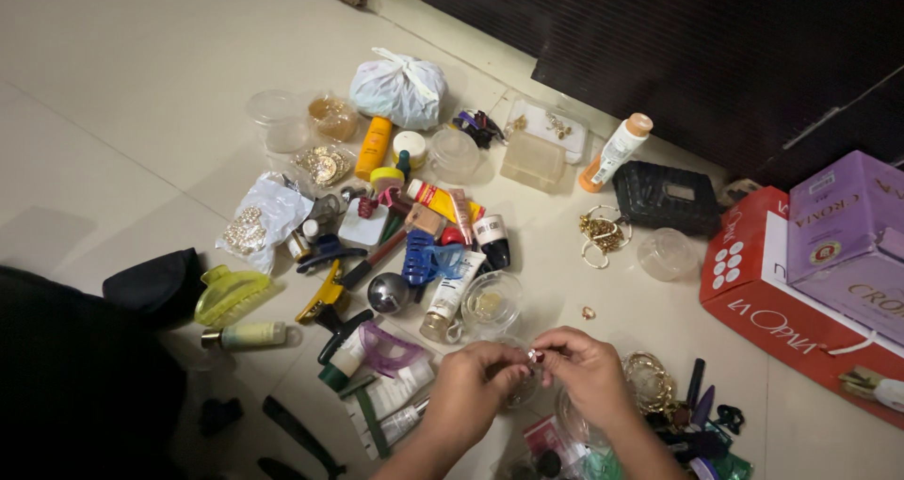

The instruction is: The person sits on the floor and sorts jewelry pieces, picking necklaces, earrings and small metal items one at a time and placing them into clear plastic containers. They open and close container lids and move items around among cosmetics and other personal items spread on the floor.

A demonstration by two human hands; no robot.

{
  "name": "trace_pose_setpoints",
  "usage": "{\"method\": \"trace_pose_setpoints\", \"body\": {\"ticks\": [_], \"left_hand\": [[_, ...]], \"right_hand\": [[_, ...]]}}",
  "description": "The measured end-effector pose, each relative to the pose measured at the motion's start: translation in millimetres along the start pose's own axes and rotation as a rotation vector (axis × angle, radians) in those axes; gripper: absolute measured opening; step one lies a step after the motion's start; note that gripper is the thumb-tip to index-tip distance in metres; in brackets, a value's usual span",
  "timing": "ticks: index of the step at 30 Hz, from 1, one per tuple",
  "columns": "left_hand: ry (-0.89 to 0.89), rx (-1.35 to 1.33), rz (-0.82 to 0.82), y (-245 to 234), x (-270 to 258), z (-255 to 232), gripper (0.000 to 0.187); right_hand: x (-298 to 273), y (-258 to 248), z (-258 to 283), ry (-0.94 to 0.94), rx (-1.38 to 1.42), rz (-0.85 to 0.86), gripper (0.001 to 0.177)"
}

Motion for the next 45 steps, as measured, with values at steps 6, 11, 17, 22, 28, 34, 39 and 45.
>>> {"method": "trace_pose_setpoints", "body": {"ticks": [6,11,17,22,28,34,39,45], "left_hand": [[0.066,0.0,-0.043,-2,0,-3,0.014],[0.0,0.051,-0.024,-2,0,-2,0.013],[-0.11,-0.014,0.029,3,0,6,0.016],[-0.023,0.145,-0.011,0,1,8,0.026],[-0.069,0.194,-0.039,-2,1,12,0.026],[-0.345,0.371,0.011,-7,1,36,0.019],[-0.214,0.274,-0.027,-6,3,35,0.019],[-0.25,0.273,-0.034,-5,4,46,0.018]], "right_hand": [[-7,13,7,0.03,-0.002,-0.018,0.02],[-9,20,14,0.022,-0.003,-0.038,0.021],[-7,22,10,0.075,-0.007,-0.076,0.021],[-4,3,3,0.182,-0.295,-0.152,0.022],[3,-99,22,0.23,-0.627,-0.543,0.023],[28,-119,-9,0.082,-1.061,-0.373,0.034],[38,-117,-34,0.106,-1.164,-0.364,0.03],[34,-101,-23,0.067,-0.997,-0.404,0.018]]}}
Point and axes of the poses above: each hand's wrist, its own x-axis towards the middle knuckle, its own y-axis out of the palm, z = x × y, the point moved 7 cm from there along x, towards the middle knuckle, and after that the axes turned 10 degrees about x, right-handed, at the moved point
